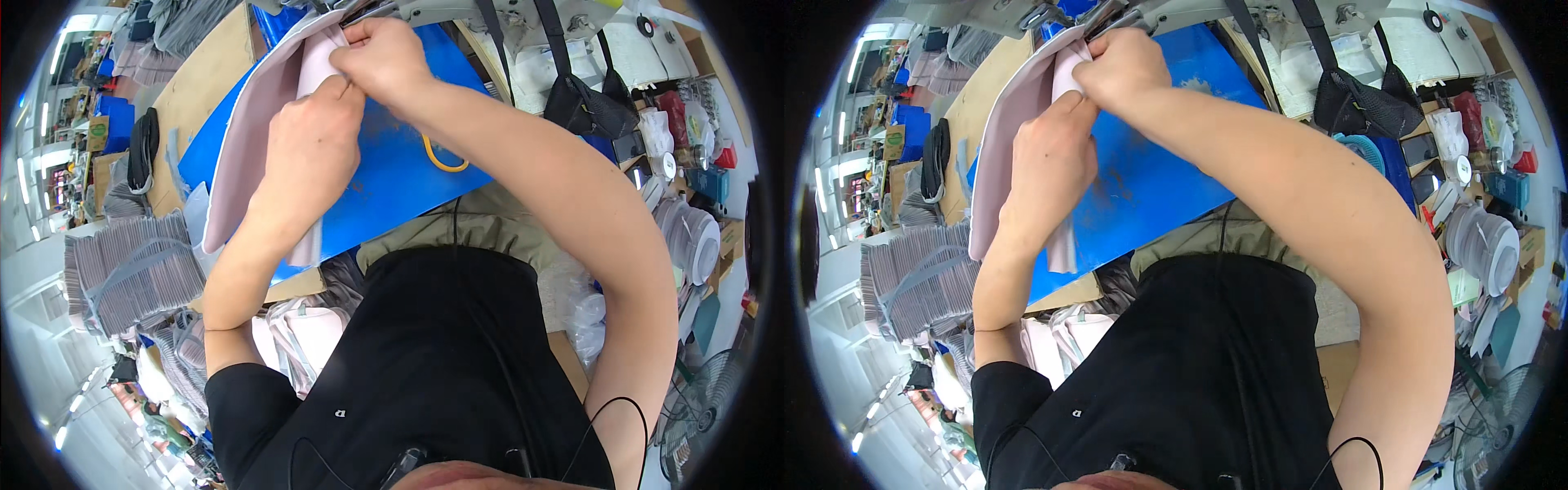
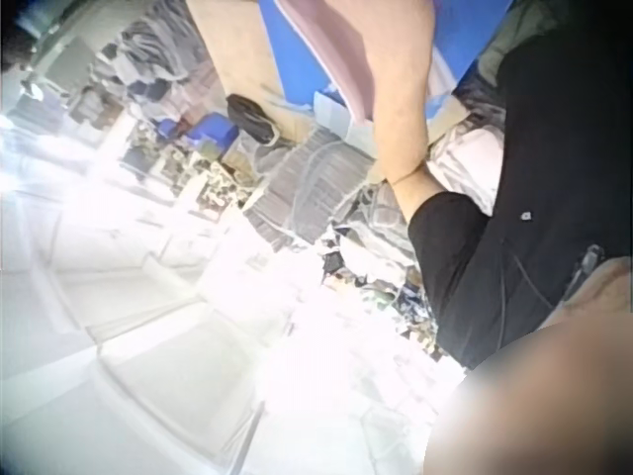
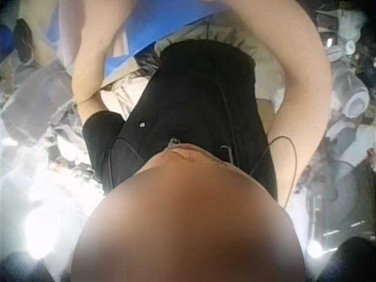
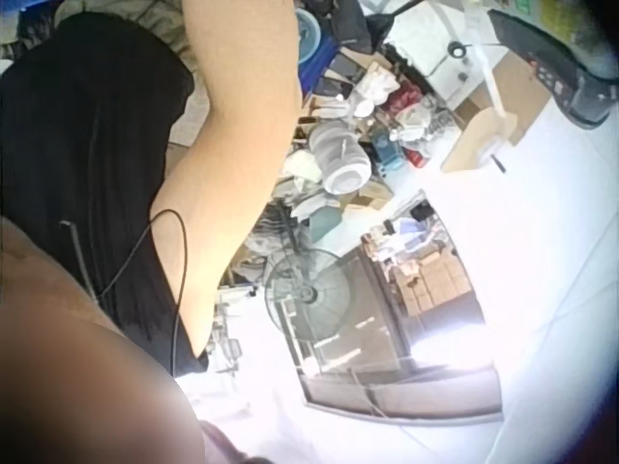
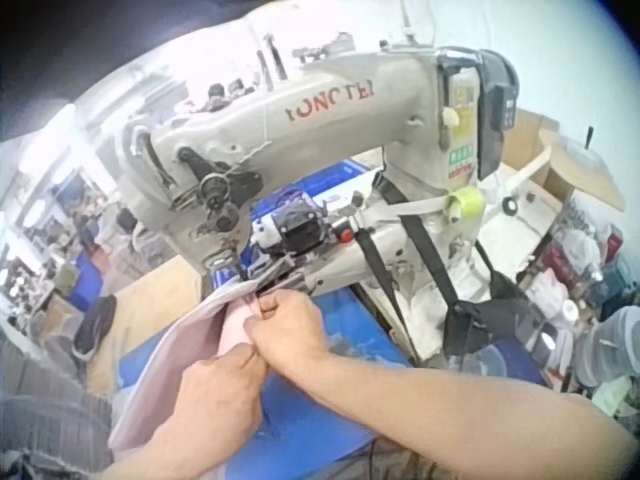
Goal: Sewing fabric and mesh components together using an industrial sewing machine to construct pouches.
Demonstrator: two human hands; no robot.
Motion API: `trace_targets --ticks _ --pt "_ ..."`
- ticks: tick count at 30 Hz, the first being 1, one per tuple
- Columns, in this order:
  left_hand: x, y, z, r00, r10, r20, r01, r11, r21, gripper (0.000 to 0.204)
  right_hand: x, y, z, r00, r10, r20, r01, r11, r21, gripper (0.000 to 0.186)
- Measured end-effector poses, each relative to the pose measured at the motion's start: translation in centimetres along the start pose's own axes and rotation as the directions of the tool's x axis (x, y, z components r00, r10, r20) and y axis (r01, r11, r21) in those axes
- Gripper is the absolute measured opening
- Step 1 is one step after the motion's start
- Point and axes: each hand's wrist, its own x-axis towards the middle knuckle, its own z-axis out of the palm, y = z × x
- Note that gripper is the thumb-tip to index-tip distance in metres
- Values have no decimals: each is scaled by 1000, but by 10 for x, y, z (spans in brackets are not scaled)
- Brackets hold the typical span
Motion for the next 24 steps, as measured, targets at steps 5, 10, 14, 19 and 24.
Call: trace_targets --ticks 5,10,14,19,24 --pt "1 -8 -16 982 47 -182 -69 991 -114 32 -2 7 -20 980 65 189 -130 926 354 39" --pt "3 -87 -42 990 67 -125 -55 994 96 62 -8 1 -9 979 106 175 -184 837 516 34" --pt "25 -109 -61 950 224 217 -265 947 181 73 -6 10 -17 969 60 241 -192 797 572 33" --pt "33 -106 -76 881 384 276 -467 804 369 73 -15 3 -16 964 110 243 -234 788 570 33" --pt "37 -88 -79 897 352 266 -436 799 414 59 -8 0 -12 958 140 250 -264 769 582 28"
